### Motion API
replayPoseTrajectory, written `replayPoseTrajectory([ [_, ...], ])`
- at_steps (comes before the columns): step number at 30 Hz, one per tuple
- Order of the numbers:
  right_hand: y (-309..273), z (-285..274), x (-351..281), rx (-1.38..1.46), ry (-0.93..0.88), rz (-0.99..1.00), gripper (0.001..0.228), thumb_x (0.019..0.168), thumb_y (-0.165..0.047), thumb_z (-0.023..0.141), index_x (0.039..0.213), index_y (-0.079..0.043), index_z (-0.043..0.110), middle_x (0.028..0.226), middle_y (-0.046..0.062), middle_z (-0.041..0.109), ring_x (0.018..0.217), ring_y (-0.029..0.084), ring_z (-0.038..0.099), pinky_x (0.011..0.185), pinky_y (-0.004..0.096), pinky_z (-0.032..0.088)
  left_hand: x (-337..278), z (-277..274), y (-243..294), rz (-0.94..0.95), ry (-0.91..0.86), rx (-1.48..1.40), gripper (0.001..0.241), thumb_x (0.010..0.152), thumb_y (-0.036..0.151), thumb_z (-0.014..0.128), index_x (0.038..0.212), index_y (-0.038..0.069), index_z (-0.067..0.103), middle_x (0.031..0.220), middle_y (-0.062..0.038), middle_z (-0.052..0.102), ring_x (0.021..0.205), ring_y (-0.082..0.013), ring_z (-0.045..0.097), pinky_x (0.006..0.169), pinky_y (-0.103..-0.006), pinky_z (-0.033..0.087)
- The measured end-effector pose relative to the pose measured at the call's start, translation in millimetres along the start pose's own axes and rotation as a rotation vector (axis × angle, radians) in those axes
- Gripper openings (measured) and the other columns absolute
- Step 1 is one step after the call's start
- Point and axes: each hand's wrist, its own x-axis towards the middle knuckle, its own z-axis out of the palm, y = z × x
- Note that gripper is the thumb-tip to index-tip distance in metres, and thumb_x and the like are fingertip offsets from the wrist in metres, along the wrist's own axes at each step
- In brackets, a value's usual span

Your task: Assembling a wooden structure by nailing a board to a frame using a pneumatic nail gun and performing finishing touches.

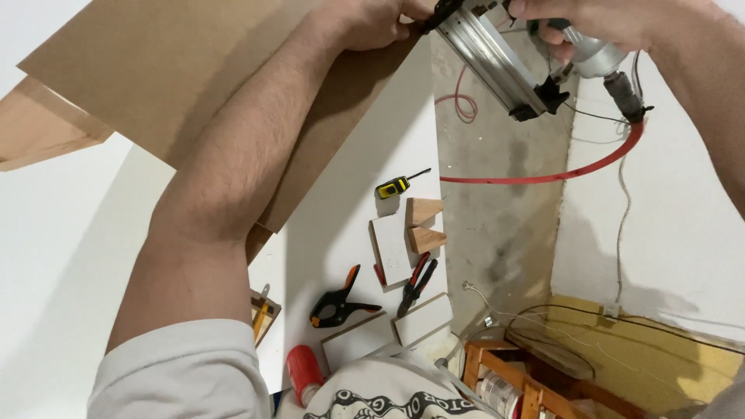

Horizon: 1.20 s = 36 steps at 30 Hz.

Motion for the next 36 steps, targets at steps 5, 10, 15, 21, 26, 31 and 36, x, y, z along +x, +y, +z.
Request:
replayPoseTrajectory([
  [5,-1,-2,3,-0.009,-0.029,-0.048,0.033,0.121,-0.029,0.052,0.095,-0.01,0.043,0.064,0.008,0.038,0.051,0.026,0.046,0.056,0.039,0.043,4,3,-5,0.017,-0.002,0.004,0.047,0.099,0.007,0.054,0.136,0.034,0.066,0.137,0.004,0.065,0.119,-0.0293,0.058,0.095,-0.0457,0.043],
  [10,8,-5,13,-0.061,-0.057,-0.059,0.043,0.122,-0.033,0.05,0.087,-0.01,0.041,0.062,0.008,0.039,0.05,0.026,0.048,0.056,0.037,0.041,5,3,-5,-0.007,0.0,0.01,0.042,0.1,0.009,0.057,0.135,0.031,0.066,0.134,0.002,0.065,0.116,-0.0312,0.058,0.093,-0.0457,0.043],
  [15,14,-6,20,0.02,-0.075,0.016,0.036,0.119,-0.036,0.051,0.094,-0.011,0.041,0.066,0.008,0.037,0.054,0.028,0.046,0.053,0.039,0.036,2,2,1,-0.062,-0.007,-0.05,0.046,0.101,0.009,0.052,0.139,0.031,0.065,0.137,0.006,0.066,0.12,-0.0264,0.058,0.095,-0.0391,0.042],
  [21,-7,1,10,0.04,-0.066,0.041,0.026,0.117,-0.031,0.054,0.106,-0.009,0.049,0.065,0.009,0.032,0.057,0.022,0.033,0.054,0.039,0.037,0,-1,5,-0.127,-0.032,-0.039,0.048,0.101,0.012,0.052,0.142,0.037,0.062,0.136,0.009,0.067,0.114,-0.0248,0.06,0.09,-0.0355,0.045],
  [26,-33,5,-6,-0.086,-0.044,0.123,0.032,0.116,-0.036,0.051,0.12,-0.005,0.06,0.074,0.01,0.035,0.061,0.028,0.041,0.063,0.041,0.039,0,-1,2,-0.058,0.028,-0.046,0.053,0.096,0.006,0.054,0.139,0.034,0.065,0.123,0.004,0.072,0.107,-0.0253,0.062,0.086,-0.0373,0.044],
  [31,-46,10,-23,-0.273,0.052,0.124,0.038,0.114,-0.044,0.056,0.104,-0.008,0.064,0.067,0.01,0.047,0.06,0.025,0.054,0.075,0.04,0.038,4,3,-6,0.0,0.032,-0.053,0.053,0.094,0.005,0.058,0.136,0.037,0.067,0.122,0.005,0.073,0.108,-0.026,0.063,0.086,-0.0388,0.044],
  [36,-68,22,-81,-0.346,0.179,0.307,0.068,0.113,-0.06,0.053,0.07,-0.007,0.048,0.068,0.009,0.062,0.055,0.022,0.029,0.051,0.04,0.021,5,8,-13,-0.117,0.065,-0.074,0.045,0.102,0.01,0.052,0.145,0.023,0.06,0.141,-0.001,0.063,0.119,-0.0262,0.059,0.093,-0.0376,0.041],
])
